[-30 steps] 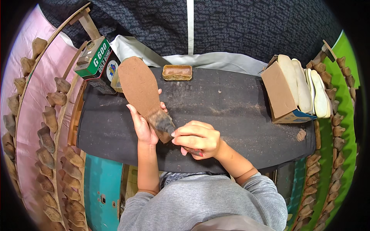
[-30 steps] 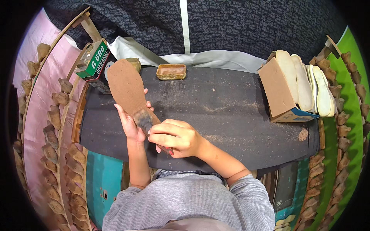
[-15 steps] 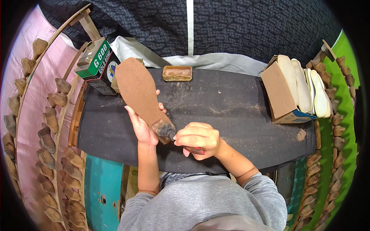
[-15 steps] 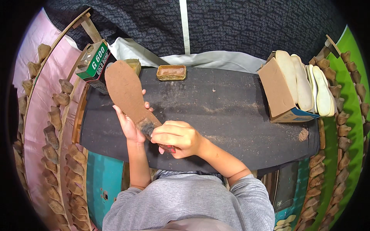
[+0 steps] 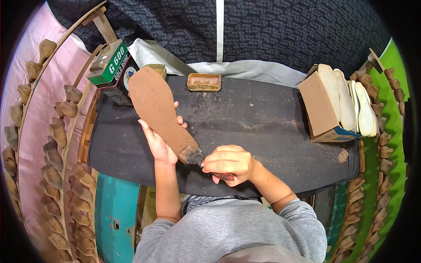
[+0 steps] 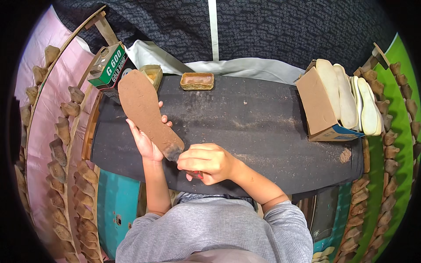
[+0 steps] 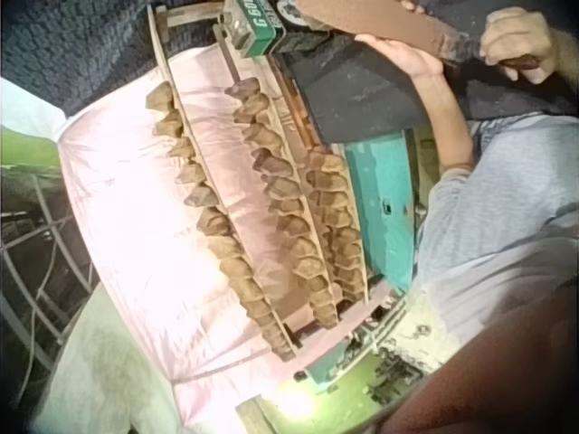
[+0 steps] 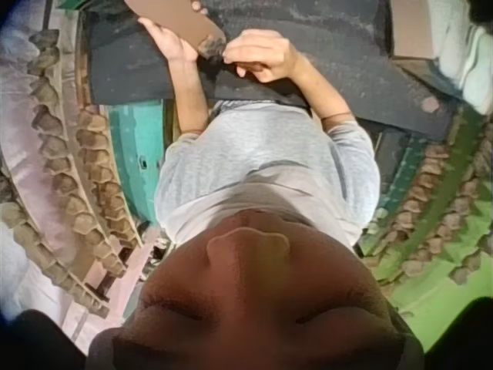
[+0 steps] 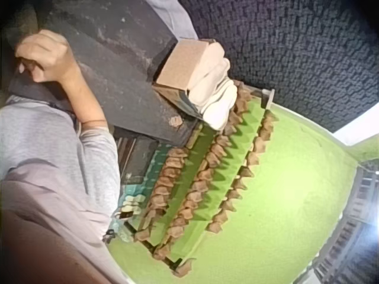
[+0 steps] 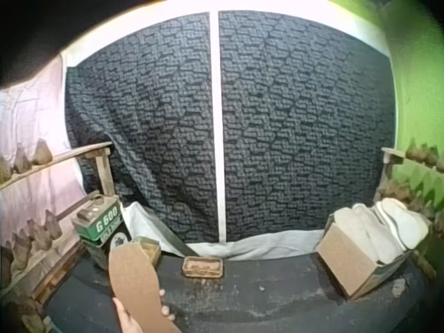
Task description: The person retrieves shoe insoles, applies adhesive over their surfaces using a brush, and places the glued insoles into a basket.
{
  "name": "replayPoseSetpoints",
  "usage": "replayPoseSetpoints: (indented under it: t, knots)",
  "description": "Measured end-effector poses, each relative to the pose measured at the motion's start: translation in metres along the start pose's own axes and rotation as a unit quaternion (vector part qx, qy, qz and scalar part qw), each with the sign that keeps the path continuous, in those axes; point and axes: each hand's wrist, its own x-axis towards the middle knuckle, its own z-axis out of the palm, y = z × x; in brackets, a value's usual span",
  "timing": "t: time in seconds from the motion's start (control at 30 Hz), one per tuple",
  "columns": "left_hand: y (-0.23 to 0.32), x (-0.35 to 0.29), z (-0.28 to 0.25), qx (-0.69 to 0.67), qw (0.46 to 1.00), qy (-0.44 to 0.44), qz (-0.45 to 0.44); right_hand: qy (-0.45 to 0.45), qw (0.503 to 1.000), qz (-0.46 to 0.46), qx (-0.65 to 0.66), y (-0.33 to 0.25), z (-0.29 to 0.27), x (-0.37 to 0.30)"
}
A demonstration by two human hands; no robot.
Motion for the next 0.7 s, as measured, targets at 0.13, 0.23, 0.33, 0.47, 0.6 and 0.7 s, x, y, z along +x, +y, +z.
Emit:
replayPoseSetpoints:
  t: [0.13,0.23,0.33,0.47,0.6,0.7]
  knots:
    - [-0.011,-0.005,0.011,0.016,1.000,0.013,-0.023,0.026,0.999,-0.028,-0.014,0.002,0.001,0.008]
    - [-0.011,-0.004,0.008,0.007,1.000,0.016,-0.020,0.041,0.998,-0.043,-0.032,0.003,0.003,0.006]
    - [-0.002,0.000,-0.003,-0.004,1.000,0.006,-0.010,0.022,0.999,-0.027,-0.017,-0.001,0.009,-0.002]
    - [-0.001,0.001,-0.006,-0.012,1.000,-0.012,0.001,-0.021,0.999,0.010,0.024,-0.003,0.004,-0.008]
    - [-0.004,0.000,-0.008,-0.038,0.999,-0.022,-0.014,-0.067,0.998,0.000,0.016,-0.009,0.001,-0.001]
    - [-0.005,-0.001,0.000,-0.043,0.999,-0.017,-0.010,-0.033,0.999,-0.018,0.006,-0.005,0.000,0.004]
